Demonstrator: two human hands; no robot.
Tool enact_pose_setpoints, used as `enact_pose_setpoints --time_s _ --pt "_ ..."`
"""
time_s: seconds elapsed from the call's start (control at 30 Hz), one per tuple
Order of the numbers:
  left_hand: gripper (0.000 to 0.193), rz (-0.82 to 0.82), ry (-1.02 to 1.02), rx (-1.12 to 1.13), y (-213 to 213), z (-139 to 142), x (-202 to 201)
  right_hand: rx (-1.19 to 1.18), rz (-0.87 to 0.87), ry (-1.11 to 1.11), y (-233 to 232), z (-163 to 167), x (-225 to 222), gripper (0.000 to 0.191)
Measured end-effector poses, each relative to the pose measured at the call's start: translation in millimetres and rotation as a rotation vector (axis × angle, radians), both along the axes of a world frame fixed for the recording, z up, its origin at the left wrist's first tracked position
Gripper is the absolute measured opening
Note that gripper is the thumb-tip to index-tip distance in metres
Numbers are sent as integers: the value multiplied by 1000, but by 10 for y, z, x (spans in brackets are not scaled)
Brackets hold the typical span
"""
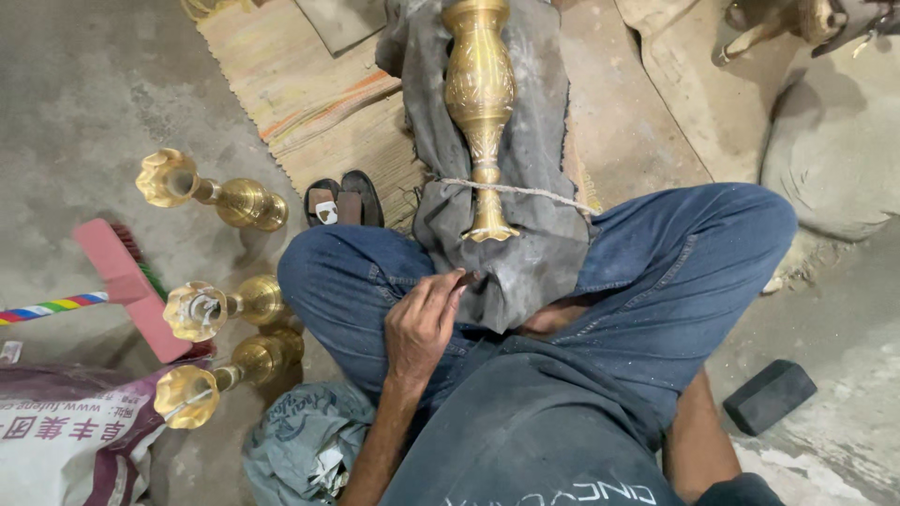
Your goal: The person sits cross-legged on the floor with a brass lamp base held against a cloth pad on their lap. They hold a chisel against the brass surface and strike it with a wooden mallet, carving decorative patterns into the metal, repositioning the chisel repeatedly as they work around the base.
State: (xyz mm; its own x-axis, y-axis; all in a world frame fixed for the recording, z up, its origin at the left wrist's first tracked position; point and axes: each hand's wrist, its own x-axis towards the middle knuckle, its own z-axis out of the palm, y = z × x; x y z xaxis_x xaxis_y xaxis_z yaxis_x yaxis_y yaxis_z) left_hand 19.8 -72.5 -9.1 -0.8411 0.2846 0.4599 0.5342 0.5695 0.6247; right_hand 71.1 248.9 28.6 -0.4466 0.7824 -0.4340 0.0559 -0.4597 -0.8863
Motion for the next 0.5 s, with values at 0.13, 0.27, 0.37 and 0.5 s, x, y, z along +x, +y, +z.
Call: enact_pose_setpoints --time_s 0.13,0.27,0.37,0.5 --pt "28 25 -43 -58 67 -14 -29 -5 2 -5 129 -12 -58 42" --pt "26 91 -64 -127 94 3 -37 1 30 -28 381 -171 18 41" --pt "23 141 -149 -11 114 28 -4 61 59 -90 652 -325 232 41" --pt "19 231 -148 275 256 82 -33 312 130 -224 1171 -435 609 29"
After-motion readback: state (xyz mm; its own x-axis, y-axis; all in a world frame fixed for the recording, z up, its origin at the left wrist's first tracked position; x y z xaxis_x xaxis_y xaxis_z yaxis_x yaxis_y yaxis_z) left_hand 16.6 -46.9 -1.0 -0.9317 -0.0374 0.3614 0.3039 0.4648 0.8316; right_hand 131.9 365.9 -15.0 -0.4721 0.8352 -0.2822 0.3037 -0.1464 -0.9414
